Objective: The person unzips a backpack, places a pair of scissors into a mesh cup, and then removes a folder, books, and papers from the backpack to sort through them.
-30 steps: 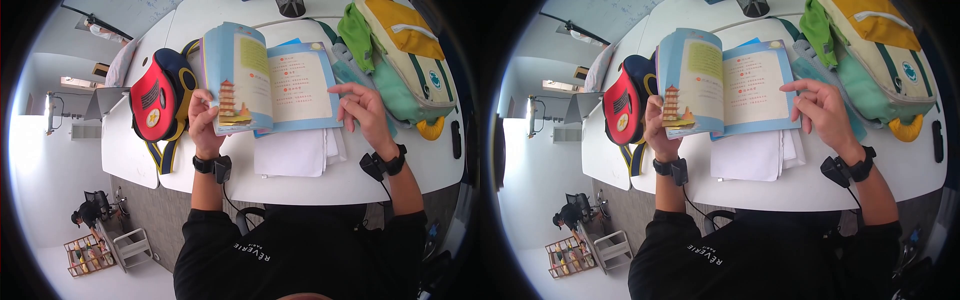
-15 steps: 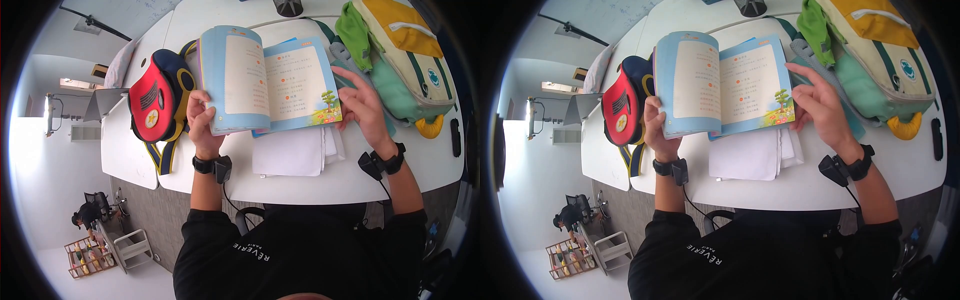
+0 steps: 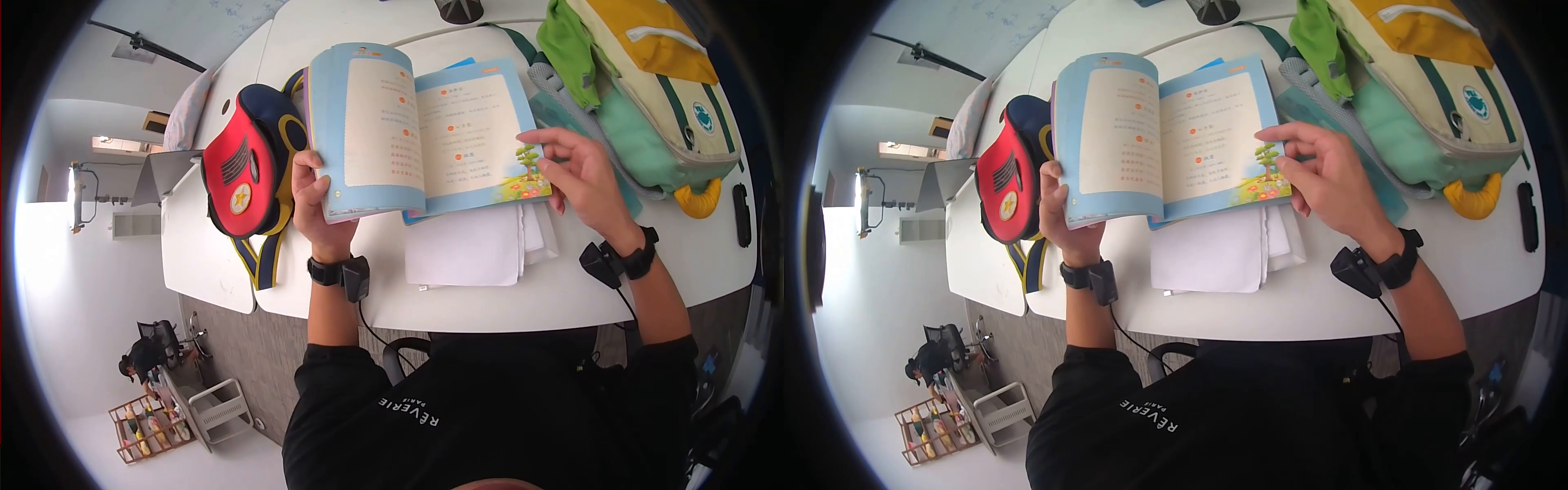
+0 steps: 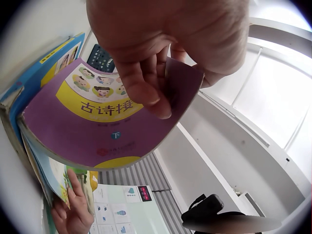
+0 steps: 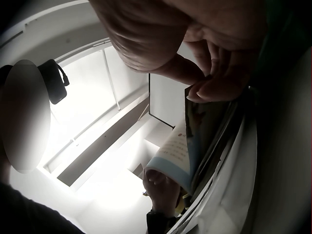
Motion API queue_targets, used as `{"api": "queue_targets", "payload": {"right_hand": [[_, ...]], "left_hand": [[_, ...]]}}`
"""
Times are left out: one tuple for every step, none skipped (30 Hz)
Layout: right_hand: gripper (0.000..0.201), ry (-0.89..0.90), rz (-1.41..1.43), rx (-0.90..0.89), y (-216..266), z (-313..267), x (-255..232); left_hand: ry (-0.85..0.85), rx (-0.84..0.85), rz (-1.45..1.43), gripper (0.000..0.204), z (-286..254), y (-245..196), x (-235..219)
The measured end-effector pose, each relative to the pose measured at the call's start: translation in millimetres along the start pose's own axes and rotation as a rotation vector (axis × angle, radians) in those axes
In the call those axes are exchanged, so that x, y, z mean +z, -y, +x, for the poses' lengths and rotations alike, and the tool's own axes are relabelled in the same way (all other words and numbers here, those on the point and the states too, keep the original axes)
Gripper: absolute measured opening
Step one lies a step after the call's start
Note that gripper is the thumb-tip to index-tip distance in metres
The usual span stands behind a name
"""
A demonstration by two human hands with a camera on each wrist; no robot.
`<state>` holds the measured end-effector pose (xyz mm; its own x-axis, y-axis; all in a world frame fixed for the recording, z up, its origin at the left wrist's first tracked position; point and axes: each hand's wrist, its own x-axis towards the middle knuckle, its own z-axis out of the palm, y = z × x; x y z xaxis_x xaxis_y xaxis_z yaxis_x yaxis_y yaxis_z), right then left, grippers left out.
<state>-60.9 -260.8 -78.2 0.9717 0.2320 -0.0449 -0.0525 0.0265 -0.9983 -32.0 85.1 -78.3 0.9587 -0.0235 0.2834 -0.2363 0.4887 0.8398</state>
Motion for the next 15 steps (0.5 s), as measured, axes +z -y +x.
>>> {"api": "queue_targets", "payload": {"right_hand": [[0.031,-0.007,-0.006,0.003,0.5,0.1,0.3],[0.031,-0.009,-0.006,0.003,0.6,0.0,0.3],[0.031,-0.01,-0.006,0.0,0.6,-0.1,0.4],[0.031,-0.011,-0.007,-0.002,0.7,-0.2,0.3],[0.031,-0.012,-0.007,-0.002,0.7,-0.1,0.1],[0.031,-0.012,-0.003,-0.002,0.6,-0.1,0.0],[0.03,-0.011,0.001,-0.003,0.5,0.1,-0.1],[0.03,-0.011,0.001,-0.002,0.3,0.3,-0.3],[0.03,-0.007,0.001,-0.006,0.1,0.5,-0.3],[0.03,-0.002,0.0,-0.01,-0.1,0.5,-0.4],[0.03,-0.003,0.0,-0.01,-0.3,0.5,-0.3],[0.03,-0.003,0.005,-0.008,-0.5,0.5,-0.3],[0.03,-0.003,0.011,-0.005,-0.6,0.5,-0.3],[0.03,-0.004,0.01,-0.005,-0.9,0.7,-0.3],[0.03,-0.004,0.017,-0.002,-1.3,0.8,-0.4]], "left_hand": [[-0.03,0.005,0.008,0.026,-0.3,-0.1,2.6],[-0.028,0.004,0.007,0.026,-0.4,-0.6,2.1],[-0.006,-0.009,-0.003,0.025,-0.4,-1.6,0.8],[0.016,-0.023,-0.013,0.025,-0.2,-2.1,-0.1],[0.017,-0.023,-0.013,0.025,0.0,-1.9,-0.7],[0.019,-0.019,-0.014,0.025,0.1,-1.5,-1.2],[0.02,-0.014,-0.015,0.024,0.0,-1.3,-1.4],[0.02,-0.015,-0.015,0.024,-0.1,-1.0,0.0],[-0.011,-0.008,-0.01,0.024,-0.2,-0.5,2.5],[-0.043,-0.001,-0.006,0.024,-0.3,-0.2,3.9],[-0.043,-0.001,-0.006,0.024,-0.2,-0.5,2.4],[0.002,-0.007,-0.01,0.024,0.2,-0.9,-0.3],[0.046,-0.014,-0.013,0.024,0.4,-1.3,-1.7],[0.046,-0.014,-0.013,0.024,0.2,-1.7,-1.4],[0.06,-0.024,-0.018,0.023,-0.2,-2.5,-0.7]]}}
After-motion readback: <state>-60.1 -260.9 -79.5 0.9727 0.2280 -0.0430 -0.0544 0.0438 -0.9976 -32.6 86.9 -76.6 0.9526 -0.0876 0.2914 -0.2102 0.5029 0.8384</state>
